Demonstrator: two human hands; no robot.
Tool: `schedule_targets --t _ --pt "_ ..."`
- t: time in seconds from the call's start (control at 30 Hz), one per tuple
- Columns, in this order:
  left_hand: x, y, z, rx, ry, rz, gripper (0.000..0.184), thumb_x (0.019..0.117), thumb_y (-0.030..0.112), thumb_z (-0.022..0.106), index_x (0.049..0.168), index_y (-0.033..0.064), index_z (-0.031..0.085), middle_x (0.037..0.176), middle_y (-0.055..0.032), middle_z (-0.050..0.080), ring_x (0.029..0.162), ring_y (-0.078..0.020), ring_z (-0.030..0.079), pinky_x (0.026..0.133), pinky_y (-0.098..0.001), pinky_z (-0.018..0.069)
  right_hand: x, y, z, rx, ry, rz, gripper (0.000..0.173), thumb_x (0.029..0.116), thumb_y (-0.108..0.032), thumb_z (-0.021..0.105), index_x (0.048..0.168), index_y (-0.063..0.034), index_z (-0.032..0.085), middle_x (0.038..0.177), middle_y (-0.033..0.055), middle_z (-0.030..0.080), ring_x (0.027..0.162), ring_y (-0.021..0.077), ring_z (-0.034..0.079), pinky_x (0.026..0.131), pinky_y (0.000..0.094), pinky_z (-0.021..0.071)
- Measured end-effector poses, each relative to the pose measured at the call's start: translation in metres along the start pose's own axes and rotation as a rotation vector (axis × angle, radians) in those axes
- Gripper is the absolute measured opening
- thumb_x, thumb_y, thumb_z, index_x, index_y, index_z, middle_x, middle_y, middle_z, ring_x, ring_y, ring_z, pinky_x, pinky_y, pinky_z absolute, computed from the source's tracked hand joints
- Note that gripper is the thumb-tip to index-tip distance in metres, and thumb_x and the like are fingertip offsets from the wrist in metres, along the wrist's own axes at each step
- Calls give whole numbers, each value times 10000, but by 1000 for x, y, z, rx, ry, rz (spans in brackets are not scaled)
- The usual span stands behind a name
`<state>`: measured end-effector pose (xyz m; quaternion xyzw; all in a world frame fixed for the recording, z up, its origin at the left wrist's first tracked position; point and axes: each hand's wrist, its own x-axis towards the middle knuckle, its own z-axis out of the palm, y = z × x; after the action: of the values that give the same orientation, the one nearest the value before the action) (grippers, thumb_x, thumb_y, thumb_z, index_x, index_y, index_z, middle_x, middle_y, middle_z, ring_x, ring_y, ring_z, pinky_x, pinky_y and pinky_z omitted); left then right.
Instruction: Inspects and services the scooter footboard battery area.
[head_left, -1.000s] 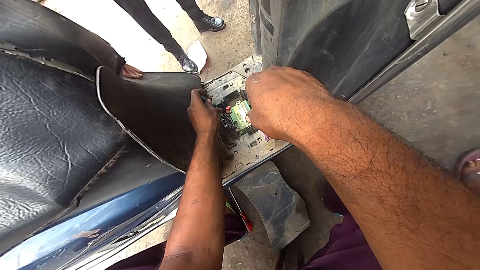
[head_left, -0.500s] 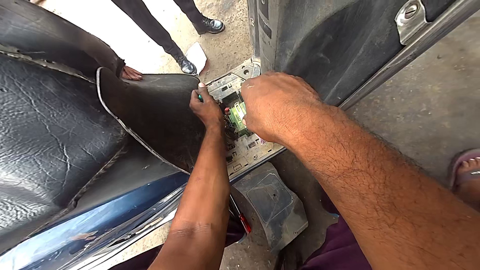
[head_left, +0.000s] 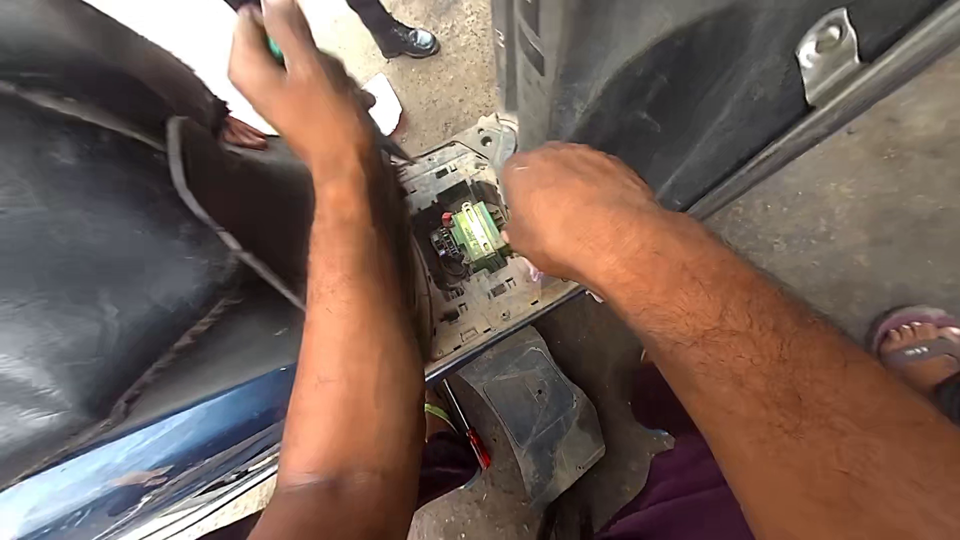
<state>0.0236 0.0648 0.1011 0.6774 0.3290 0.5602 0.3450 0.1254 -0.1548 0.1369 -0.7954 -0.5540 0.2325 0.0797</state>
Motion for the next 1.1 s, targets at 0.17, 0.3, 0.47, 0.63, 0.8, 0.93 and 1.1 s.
schedule_targets --t 0.17,0.3,0.47,0.63,0.8,0.93,1.1 --pt "-18 126 -6 -489 48 -257 281 1091 266 464 839 142 483 599 0 512 553 -198 599 664 -457 611 9 9 -9 194 234 34 277 983 -339 658 1202 -173 693 1038 70 727 999 289 703 802 544 573" --pt "-31 148 -34 -770 102 -422 274 1063 275 473 804 184 465 609 7 500 576 -184 582 687 -449 588 4 17 -16 497 254 -88 244 1016 -340 639 1230 -243 707 1080 -64 753 1019 139 703 882 475 574" --pt "-35 160 -49 -931 147 -584 282 1040 271 509 774 195 460 612 20 477 584 -164 560 735 -440 578 -1 22 -14 677 284 -338 150 1006 -334 663 1073 -270 782 952 -114 744 893 46 687 793 377 581" --pt "-45 162 -53 -1134 113 -609 304 1006 439 513 860 172 509 731 -8 518 698 -183 594 816 -449 559 -17 21 -17 824 224 -300 171 1021 -266 656 986 -177 798 844 -49 761 693 100 669 584 331 525" --pt "-49 161 -66 -1215 -21 -443 591 965 697 328 980 151 554 853 -35 553 808 -200 603 803 -407 532 -29 25 -26 1208 15 -272 200 1025 -191 647 1049 -35 771 908 95 779 707 133 676 571 240 503" --pt "-46 161 -75 -1189 -115 -332 608 980 685 260 1023 155 556 836 -19 522 760 -173 563 737 -363 510 -33 31 -29 1276 -38 -274 234 1051 -194 602 1102 -36 767 997 103 789 774 128 710 610 241 534" --pt "-58 153 -68 -1092 -239 -293 402 1061 392 296 1059 131 601 815 -10 523 713 -163 552 697 -323 502 -36 36 -28 1290 -61 -261 245 1059 -191 587 1126 -37 766 1013 110 787 757 133 704 601 243 532"
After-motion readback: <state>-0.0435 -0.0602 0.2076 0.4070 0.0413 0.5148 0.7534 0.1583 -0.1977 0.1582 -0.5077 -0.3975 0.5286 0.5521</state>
